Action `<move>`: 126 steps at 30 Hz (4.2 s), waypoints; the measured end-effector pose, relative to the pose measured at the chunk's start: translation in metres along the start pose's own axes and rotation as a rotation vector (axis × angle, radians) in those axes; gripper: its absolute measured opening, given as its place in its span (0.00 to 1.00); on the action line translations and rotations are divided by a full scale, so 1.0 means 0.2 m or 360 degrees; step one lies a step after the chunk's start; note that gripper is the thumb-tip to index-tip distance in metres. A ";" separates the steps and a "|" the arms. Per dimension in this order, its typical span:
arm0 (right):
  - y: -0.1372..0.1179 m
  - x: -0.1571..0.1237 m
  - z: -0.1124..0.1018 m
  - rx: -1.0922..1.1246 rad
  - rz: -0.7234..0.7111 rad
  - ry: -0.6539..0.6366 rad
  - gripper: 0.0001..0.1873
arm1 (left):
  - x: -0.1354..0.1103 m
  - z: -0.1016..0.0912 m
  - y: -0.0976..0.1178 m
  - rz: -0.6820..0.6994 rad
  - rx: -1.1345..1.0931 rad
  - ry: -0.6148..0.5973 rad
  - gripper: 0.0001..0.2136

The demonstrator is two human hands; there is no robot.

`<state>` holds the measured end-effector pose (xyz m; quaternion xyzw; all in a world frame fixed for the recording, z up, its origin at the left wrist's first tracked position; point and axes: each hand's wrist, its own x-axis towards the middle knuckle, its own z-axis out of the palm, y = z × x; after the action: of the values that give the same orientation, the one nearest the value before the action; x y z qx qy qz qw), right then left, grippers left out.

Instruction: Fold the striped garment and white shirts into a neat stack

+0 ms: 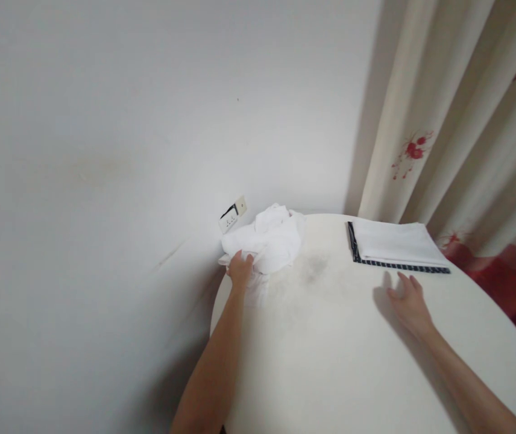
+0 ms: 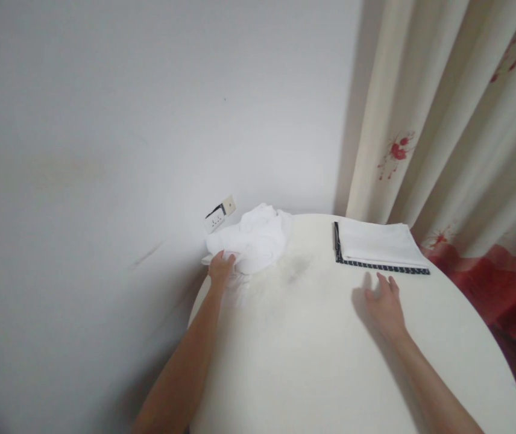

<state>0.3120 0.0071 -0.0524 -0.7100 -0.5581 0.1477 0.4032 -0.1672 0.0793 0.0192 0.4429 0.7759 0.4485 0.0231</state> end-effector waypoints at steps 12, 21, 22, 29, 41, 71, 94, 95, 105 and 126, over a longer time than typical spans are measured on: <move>0.00 -0.01 0.00 0.0005 -0.0040 -0.0003 0.38 | -0.45 -0.02 0.41 0.1036 -0.0188 -0.0254 0.11; -0.01 -0.01 0.00 -0.0009 -0.0073 0.0004 0.36 | -0.68 0.02 0.49 0.1553 -0.0202 -0.1189 0.19; -0.01 0.00 0.00 0.0000 -0.0066 0.0009 0.36 | -0.68 0.01 0.49 0.1560 -0.0213 -0.1198 0.20; 0.00 0.00 0.01 0.0006 -0.0062 0.0012 0.36 | -0.43 -0.03 0.38 0.0996 0.0117 -0.0449 0.23; 0.00 -0.01 0.01 -0.0020 -0.0087 -0.0003 0.36 | -0.11 -0.08 0.19 0.0509 -0.0104 -0.0146 0.18; -0.57 -0.36 0.02 0.0031 -0.1334 -0.0612 0.30 | -0.41 0.02 0.26 0.0617 0.0465 -0.0703 0.18; -0.36 -0.12 0.03 -0.0582 -0.0599 -0.0230 0.38 | -0.58 -0.06 0.50 0.1051 -0.0419 -0.1122 0.08; -0.36 -0.11 0.03 -0.0606 -0.0615 -0.0236 0.38 | -0.58 -0.07 0.51 0.1070 -0.0512 -0.1143 0.08; -0.40 -0.13 0.04 -0.0478 -0.0531 -0.0345 0.16 | -0.33 0.02 0.30 0.1145 -0.0077 -0.0780 0.12; -0.24 0.43 -0.66 -0.0058 -0.0279 0.0552 0.20 | -0.72 0.09 0.45 0.1479 0.0328 -0.1111 0.26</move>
<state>0.3949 0.0352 0.0866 -0.6807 -0.5424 -0.0226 0.4918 -0.0123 0.0079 0.0205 0.8578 0.4866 0.1616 0.0350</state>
